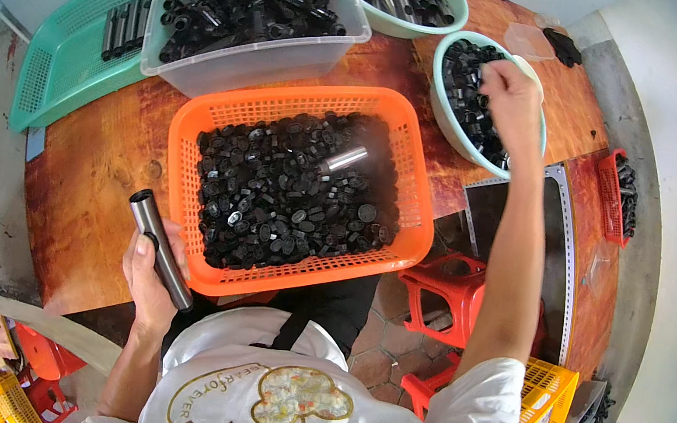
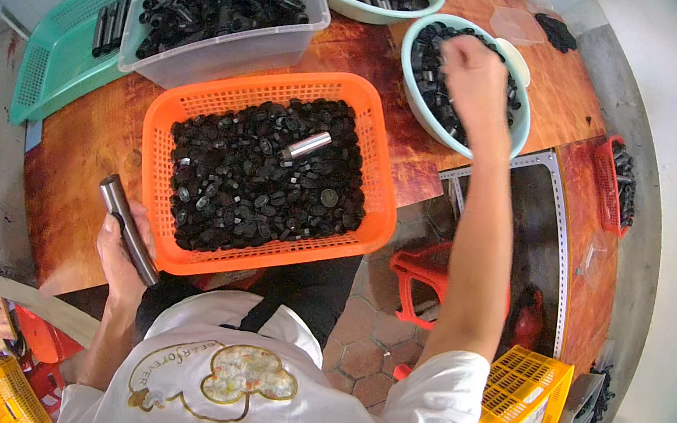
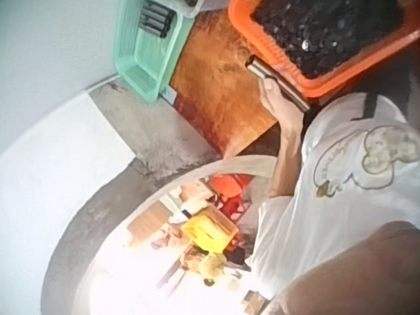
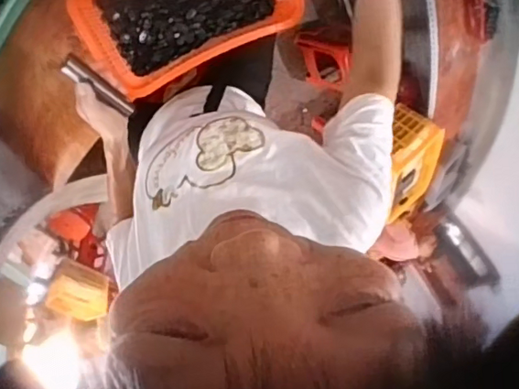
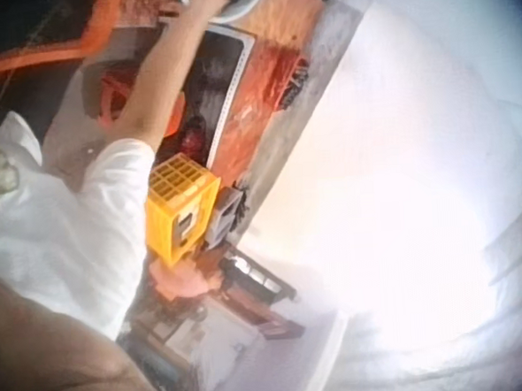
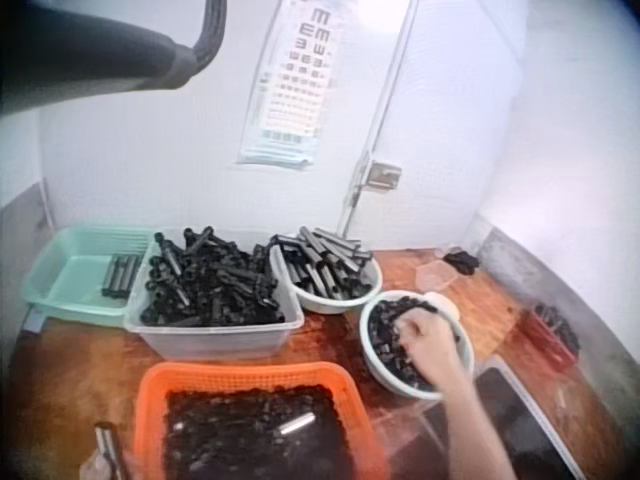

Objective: The person repeatedly picks small black plastic caps from a basket and presses them onto the ends of cylindrical metal rods. They occasionally tap the rod against their palm to seat the cap, then place the assembled rod into a green basket. The process is repeated for several rods.

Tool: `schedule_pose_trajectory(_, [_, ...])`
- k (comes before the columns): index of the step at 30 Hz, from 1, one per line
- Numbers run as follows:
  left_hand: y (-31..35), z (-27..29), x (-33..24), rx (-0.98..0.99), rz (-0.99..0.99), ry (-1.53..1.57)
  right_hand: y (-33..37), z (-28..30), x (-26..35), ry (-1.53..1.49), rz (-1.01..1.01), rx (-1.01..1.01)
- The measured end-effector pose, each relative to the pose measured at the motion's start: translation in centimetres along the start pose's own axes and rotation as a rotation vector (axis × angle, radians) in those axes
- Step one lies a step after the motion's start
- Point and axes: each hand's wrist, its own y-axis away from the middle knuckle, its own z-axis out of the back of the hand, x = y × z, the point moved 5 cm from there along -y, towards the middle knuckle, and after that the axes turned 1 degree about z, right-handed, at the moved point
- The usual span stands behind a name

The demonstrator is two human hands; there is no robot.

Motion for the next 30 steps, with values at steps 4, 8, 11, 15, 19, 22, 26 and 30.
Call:
schedule_pose_trajectory(4, [0.3, 0.3, 0.6, -0.043, -0.069, 0.029, -1.0, 4.2, -5.5, 0.335, -0.140, -0.101])
schedule_pose_trajectory(8, [0.7, 0.4, 0.4, -0.046, -0.085, -0.022, 4.4, 0.4, -4.2, 0.383, 0.139, 0.294])
schedule_pose_trajectory(11, [0.4, 0.1, -0.4, 0.033, -0.092, -0.118, 8.1, -2.3, -2.9, 0.566, 0.405, 0.247])
schedule_pose_trajectory(15, [-0.6, -1.2, -0.8, 0.213, -0.040, -0.265, 9.0, -3.7, -4.1, 0.411, 0.411, 0.049])
schedule_pose_trajectory(19, [-1.0, -2.1, -0.8, 0.195, -0.047, -0.226, 9.4, -4.1, -4.8, 0.306, 0.434, -0.039])
schedule_pose_trajectory(22, [-0.4, -2.2, -0.6, 0.100, -0.085, -0.210, 10.5, -4.4, -3.9, 0.256, 0.495, -0.028])
schedule_pose_trajectory(26, [0.1, -1.8, -0.2, 0.016, -0.121, -0.184, 11.8, -4.7, -2.0, 0.207, 0.569, -0.014])
schedule_pose_trajectory(30, [0.6, -1.5, 0.1, -0.006, -0.144, -0.223, 12.8, -4.6, -1.1, 0.138, 0.593, -0.023])
